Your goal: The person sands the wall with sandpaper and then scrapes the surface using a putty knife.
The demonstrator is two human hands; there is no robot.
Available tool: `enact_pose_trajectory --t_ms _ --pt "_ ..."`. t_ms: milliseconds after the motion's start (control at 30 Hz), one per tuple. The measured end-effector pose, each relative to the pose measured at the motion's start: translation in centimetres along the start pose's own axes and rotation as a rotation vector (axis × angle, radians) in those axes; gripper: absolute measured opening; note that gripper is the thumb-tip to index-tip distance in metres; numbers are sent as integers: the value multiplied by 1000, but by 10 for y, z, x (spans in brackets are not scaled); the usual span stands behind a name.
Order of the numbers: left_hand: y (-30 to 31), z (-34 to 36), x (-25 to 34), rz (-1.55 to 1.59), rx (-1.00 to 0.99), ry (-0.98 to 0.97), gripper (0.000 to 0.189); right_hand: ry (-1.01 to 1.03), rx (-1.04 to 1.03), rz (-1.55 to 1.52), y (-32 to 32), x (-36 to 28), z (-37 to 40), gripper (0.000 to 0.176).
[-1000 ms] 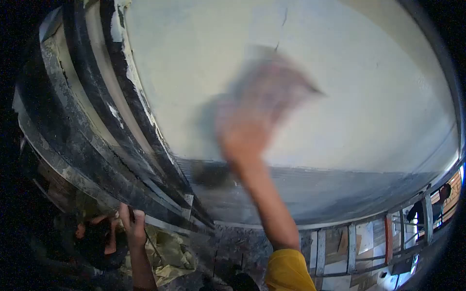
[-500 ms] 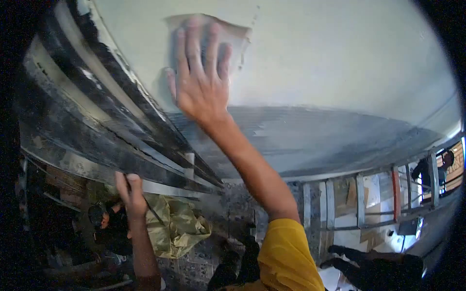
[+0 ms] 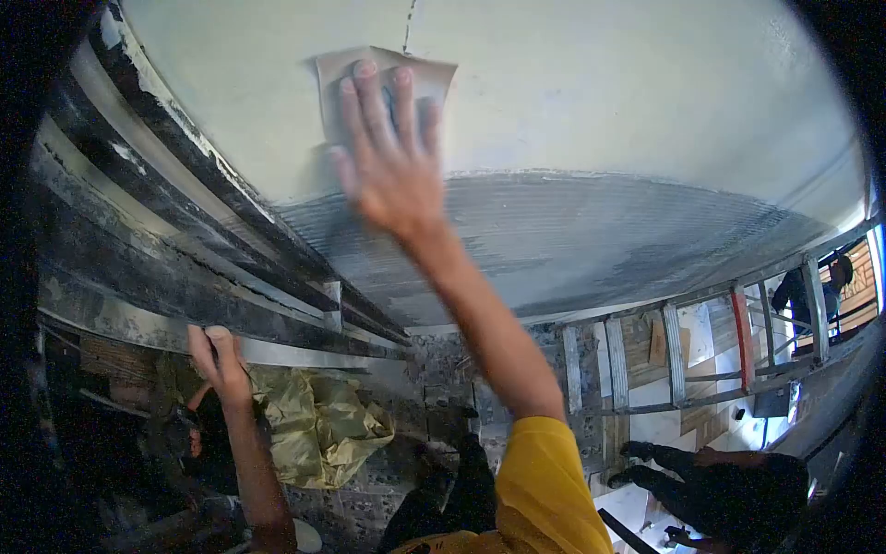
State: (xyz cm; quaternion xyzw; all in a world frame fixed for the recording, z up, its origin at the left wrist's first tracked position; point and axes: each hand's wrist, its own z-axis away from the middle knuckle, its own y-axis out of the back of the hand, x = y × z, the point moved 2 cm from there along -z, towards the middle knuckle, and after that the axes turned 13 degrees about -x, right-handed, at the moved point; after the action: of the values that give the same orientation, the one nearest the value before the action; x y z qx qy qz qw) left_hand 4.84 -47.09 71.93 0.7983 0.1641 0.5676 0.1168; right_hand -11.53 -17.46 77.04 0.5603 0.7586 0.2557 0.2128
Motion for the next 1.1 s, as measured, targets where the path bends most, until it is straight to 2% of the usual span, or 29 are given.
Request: enact_pose_trajectory --t_ms 33,100,133,167,233,300,367,400,467,533,600,633,667,700,767,833,867,900,933,1000,1067,1100 --pt "-7 2 1 -6 0 8 54 76 -38 127 4 21 6 80" --pt "-14 0 7 22 212 -40 50 -125 47 -10 26 78 20 73" --pt "-2 7 11 -69 49 172 44 -275 86 -49 39 100 26 70" --pt "-14 4 14 -29 185 44 42 -350 175 -60 46 109 28 70" --pt "-8 9 -2 4 72 135 47 -412 360 -201 29 89 17 71" --pt "-16 3 8 1 107 61 48 -512 363 -371 4 28 4 76" --pt "-13 -5 18 -12 143 -17 50 -241 115 -216 -24 -49 8 85" --pt "-11 -6 22 -20 95 -22 51 -239 114 -217 -27 -49 15 85" --pt "-12 -11 31 -22 57 -31 51 -3 -51 -21 -34 -49 22 90" --pt "-12 -16 40 -85 48 -138 51 2 -33 2 -25 -5 33 86" --pt "-6 -19 37 -67 -8 -137 51 -223 -21 71 -4 50 48 89" --pt "-6 -18 34 -40 -65 -124 51 -342 96 -30 4 67 54 90" --pt "-15 -15 33 12 42 -110 52 -465 217 -128 9 76 59 90" --pt "-15 -13 32 14 31 -113 52 -474 218 -120 -3 68 59 90" --pt "-21 -11 29 95 74 -68 52 -429 428 -292 -41 27 41 92" --pt "-15 -13 18 73 117 -55 53 -271 41 -312 -32 -70 31 95" --pt "-12 -13 18 42 71 -101 54 -270 39 -315 -36 -68 39 95" --pt "-11 -16 18 15 23 -155 55 -109 -47 -212 -47 -64 47 95" --pt "-8 -14 24 -63 2 -121 57 50 -133 -107 -43 -60 46 95" --pt "-8 -13 24 -34 -4 -98 56 -170 -523 -119 -11 -4 55 100" --pt "-7 -15 21 -7 2 -87 56 -332 -47 17 -15 63 80 102" --pt "-9 -15 18 -5 25 -101 56 -329 -40 13 -18 62 72 102"
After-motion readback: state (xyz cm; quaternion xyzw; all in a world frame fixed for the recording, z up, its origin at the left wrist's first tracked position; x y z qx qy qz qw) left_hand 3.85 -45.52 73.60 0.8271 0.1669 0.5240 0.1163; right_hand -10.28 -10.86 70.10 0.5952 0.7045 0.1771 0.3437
